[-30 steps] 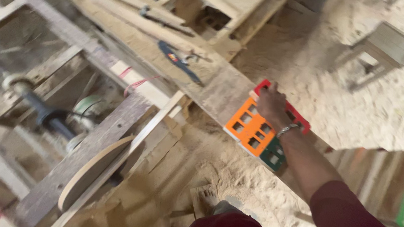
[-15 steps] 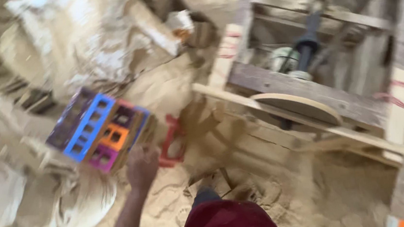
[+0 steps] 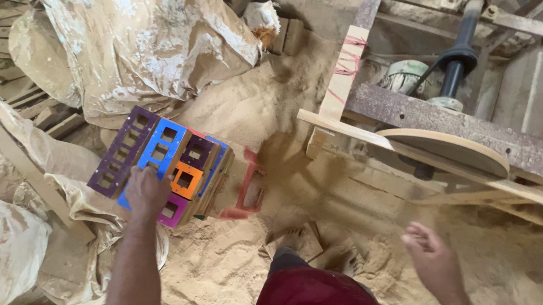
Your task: The person sands the edges of several small, colorful wooden frames using a rotating sanding machine. They handle each frame one at a time, pressing the edges against the spinning wheel to smooth them, then placing the finished pieces on a nearby stack.
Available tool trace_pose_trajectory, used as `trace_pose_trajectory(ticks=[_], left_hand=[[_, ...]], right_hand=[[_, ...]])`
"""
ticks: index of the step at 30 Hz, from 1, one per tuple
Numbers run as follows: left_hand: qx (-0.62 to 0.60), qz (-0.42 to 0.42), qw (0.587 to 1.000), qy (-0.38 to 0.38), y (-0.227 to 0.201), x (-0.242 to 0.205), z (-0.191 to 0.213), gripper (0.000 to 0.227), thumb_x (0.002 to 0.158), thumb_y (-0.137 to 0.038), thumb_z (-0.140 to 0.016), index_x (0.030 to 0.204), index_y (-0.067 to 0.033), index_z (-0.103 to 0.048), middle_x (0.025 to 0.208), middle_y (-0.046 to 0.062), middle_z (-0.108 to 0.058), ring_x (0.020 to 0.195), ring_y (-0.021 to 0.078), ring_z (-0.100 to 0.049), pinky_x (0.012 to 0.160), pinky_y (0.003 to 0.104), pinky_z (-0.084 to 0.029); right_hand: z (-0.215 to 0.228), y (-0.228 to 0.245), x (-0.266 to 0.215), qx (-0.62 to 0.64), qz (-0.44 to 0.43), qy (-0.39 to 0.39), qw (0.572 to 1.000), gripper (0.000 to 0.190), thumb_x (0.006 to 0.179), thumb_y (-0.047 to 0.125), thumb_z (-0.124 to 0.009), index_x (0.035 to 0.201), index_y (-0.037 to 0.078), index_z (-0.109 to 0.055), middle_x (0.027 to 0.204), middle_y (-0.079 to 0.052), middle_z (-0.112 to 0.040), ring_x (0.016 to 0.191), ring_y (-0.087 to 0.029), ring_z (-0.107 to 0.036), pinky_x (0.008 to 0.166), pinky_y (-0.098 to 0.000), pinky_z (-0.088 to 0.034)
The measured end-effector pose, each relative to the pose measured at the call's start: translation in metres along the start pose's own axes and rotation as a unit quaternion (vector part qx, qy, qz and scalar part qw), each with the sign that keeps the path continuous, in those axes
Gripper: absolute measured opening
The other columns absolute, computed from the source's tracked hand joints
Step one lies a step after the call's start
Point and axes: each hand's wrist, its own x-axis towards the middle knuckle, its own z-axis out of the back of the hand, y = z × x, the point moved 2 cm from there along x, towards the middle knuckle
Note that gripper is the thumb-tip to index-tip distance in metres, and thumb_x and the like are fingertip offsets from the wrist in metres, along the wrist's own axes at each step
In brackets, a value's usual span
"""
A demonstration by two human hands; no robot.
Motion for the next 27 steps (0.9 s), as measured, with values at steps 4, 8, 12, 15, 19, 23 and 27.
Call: trace_pose_trajectory(ticks=[4,8,12,15,19,23,27], left_hand=[[-0.172,0.066,0.963,0.195,-0.049,-0.019,-0.005,0.043,0.096,-0.040,-0.067,0.116,-0.0015,-0.071,0.099,0.018,-0.075,0.076,0.0246,-0.069,0.069,0.043,-0.058],[-0.691,0.173,0.640,0.289,-0.152,-0.119,-0.055,0.042,0.094,-0.035,-0.069,0.111,0.0034,-0.069,0.095,0.015,-0.073,0.082,0.0253,-0.072,0.075,0.040,-0.059],[-0.781,0.218,0.463,0.357,-0.269,-0.229,-0.093,0.032,0.095,-0.029,-0.068,0.114,-0.0033,-0.064,0.096,0.006,-0.069,0.085,0.0185,-0.069,0.079,0.034,-0.059],[-0.798,0.111,0.437,0.400,-0.322,-0.283,-0.108,0.028,0.105,-0.026,-0.077,0.108,-0.0042,-0.060,0.085,0.002,-0.058,0.072,0.0122,-0.057,0.066,0.029,-0.051],[-0.710,0.095,0.502,0.484,-0.331,-0.297,-0.124,0.029,0.090,-0.029,-0.071,0.106,-0.0054,-0.065,0.082,0.001,-0.065,0.069,0.0106,-0.060,0.064,0.025,-0.051],[-0.685,0.099,0.520,0.501,-0.327,-0.277,-0.134,0.019,0.089,-0.023,-0.072,0.101,-0.0121,-0.061,0.074,0.003,-0.060,0.063,0.0150,-0.059,0.056,0.030,-0.048],[-0.721,0.057,0.505,0.471,-0.348,-0.256,-0.140,0.018,0.092,-0.015,-0.071,0.101,-0.0032,-0.061,0.077,0.005,-0.061,0.062,0.0178,-0.058,0.058,0.033,-0.053]], right_hand=[[-0.019,0.042,-0.030,-0.062,0.003,0.094,0.994,0.044,0.095,0.030,-0.065,0.135,0.013,-0.066,0.121,-0.005,-0.077,0.109,-0.018,-0.075,0.092,-0.0310,-0.065],[-0.032,0.073,-0.053,0.086,0.170,0.182,0.965,0.073,0.077,0.029,-0.084,0.141,0.010,-0.054,0.137,-0.009,-0.068,0.120,-0.022,-0.069,0.098,-0.0362,-0.057],[-0.019,0.070,-0.050,0.127,0.223,0.111,0.960,0.103,0.060,0.022,-0.095,0.148,0.006,-0.043,0.140,-0.015,-0.058,0.123,-0.025,-0.060,0.097,-0.0386,-0.053],[-0.001,0.031,-0.038,0.267,0.163,0.079,0.947,0.069,0.074,0.013,-0.088,0.135,0.001,-0.057,0.124,-0.013,-0.069,0.112,-0.022,-0.068,0.094,-0.0366,-0.058],[0.034,-0.040,-0.028,0.409,0.117,0.023,0.905,0.051,0.081,0.011,-0.081,0.127,-0.003,-0.062,0.112,-0.010,-0.075,0.101,-0.021,-0.073,0.088,-0.0366,-0.060],[0.044,-0.077,-0.031,0.535,0.082,0.077,0.837,0.051,0.085,0.019,-0.077,0.127,-0.004,-0.061,0.108,-0.014,-0.073,0.091,-0.024,-0.072,0.077,-0.0411,-0.062],[0.043,-0.070,-0.014,0.596,0.087,0.128,0.788,0.052,0.090,0.041,-0.068,0.123,0.001,-0.062,0.102,-0.014,-0.074,0.088,-0.024,-0.071,0.075,-0.0407,-0.061]])
